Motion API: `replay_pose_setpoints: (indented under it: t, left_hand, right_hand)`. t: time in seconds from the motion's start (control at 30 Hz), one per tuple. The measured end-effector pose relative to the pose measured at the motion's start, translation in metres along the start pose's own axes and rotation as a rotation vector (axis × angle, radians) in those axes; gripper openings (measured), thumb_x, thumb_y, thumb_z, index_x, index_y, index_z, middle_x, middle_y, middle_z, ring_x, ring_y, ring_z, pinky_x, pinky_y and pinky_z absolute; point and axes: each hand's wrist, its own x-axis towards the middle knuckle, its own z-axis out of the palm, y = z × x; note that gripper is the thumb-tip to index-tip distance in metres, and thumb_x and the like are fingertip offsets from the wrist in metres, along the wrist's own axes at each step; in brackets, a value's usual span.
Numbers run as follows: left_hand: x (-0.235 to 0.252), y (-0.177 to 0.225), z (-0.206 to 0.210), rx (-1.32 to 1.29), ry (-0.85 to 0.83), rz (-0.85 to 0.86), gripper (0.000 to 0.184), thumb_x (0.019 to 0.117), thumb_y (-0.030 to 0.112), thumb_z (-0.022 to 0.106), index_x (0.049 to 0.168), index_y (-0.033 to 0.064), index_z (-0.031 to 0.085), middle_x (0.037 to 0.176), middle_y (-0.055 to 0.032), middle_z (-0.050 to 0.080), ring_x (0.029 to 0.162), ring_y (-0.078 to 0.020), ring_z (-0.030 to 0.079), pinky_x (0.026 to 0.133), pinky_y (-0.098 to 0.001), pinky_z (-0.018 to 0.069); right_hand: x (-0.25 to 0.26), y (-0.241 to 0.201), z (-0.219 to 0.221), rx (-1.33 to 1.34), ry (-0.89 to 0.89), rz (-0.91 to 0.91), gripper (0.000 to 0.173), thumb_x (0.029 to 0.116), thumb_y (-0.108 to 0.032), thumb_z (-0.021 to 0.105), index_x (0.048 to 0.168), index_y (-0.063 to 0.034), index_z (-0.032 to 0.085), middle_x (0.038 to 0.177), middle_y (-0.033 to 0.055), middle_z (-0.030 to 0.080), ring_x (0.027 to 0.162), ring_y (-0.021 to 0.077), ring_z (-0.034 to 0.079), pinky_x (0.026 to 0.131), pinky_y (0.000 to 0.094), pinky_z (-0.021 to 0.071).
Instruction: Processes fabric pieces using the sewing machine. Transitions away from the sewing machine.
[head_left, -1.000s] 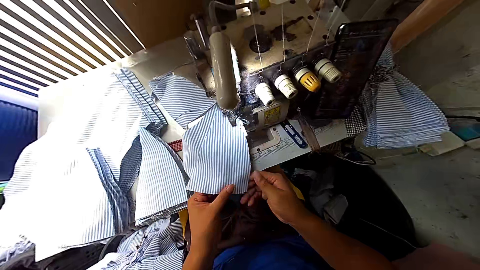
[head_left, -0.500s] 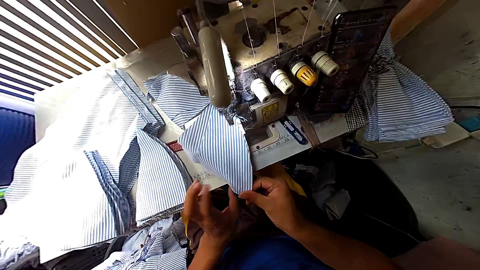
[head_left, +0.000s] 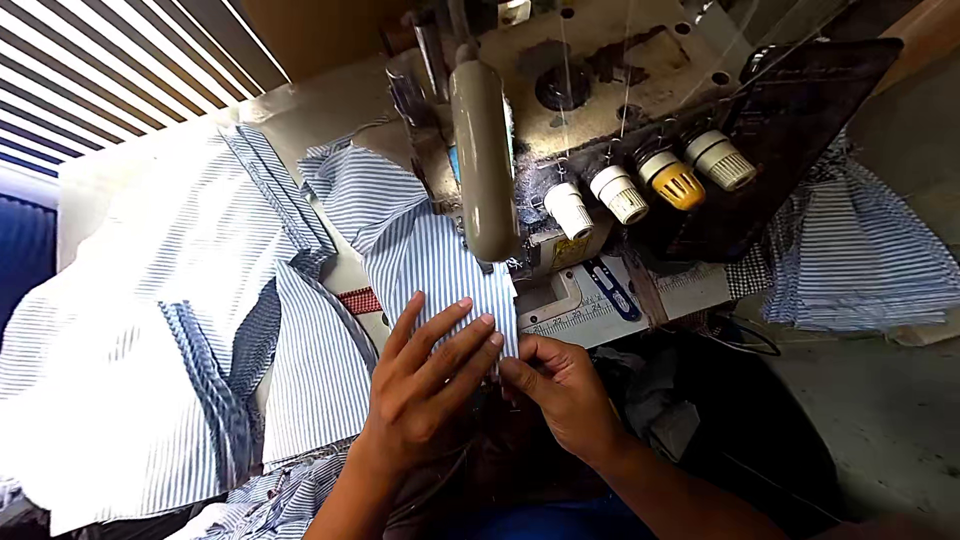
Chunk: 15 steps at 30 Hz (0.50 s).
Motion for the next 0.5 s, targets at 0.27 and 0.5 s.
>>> replay_pose_setpoints:
  t: [0.27, 0.5]
  left_hand:
    - [0.019, -0.019, -0.007, -0.091, -0.035, -0.085, 0.031, 0.096, 0.014, 0.056, 0.118, 0.0169, 0.077, 0.13, -0.0042, 0.072, 0.135, -0.0285, 0.057, 0.119, -0.0606, 0.0346]
    - [0.043, -0.036, -0.01, -0.098, -0.027, -0.146, 0.028, 0.0903, 0.012, 0.056, 0.103, 0.0116, 0.081, 0.122, -0.0045, 0.074, 0.133, -0.0265, 0.058, 0.122, -0.0608, 0.0302]
  right_hand:
    - [0.044, -0.012, 0.0, -0.164, 0.087, -0.116, 0.024, 0.0982, -0.009, 0.065, 0.076, -0.003, 0.065, 0.068, 0.0002, 0.064, 0.062, 0.0051, 0.063, 0.06, 0.0206, 0.0551]
    - [0.066, -0.026, 0.001, -0.528, 0.161, -0.163, 0.043, 0.0982, -0.014, 0.06, 0.056, -0.0116, 0.059, 0.051, -0.0071, 0.055, 0.046, -0.0019, 0.05, 0.044, 0.0152, 0.0401]
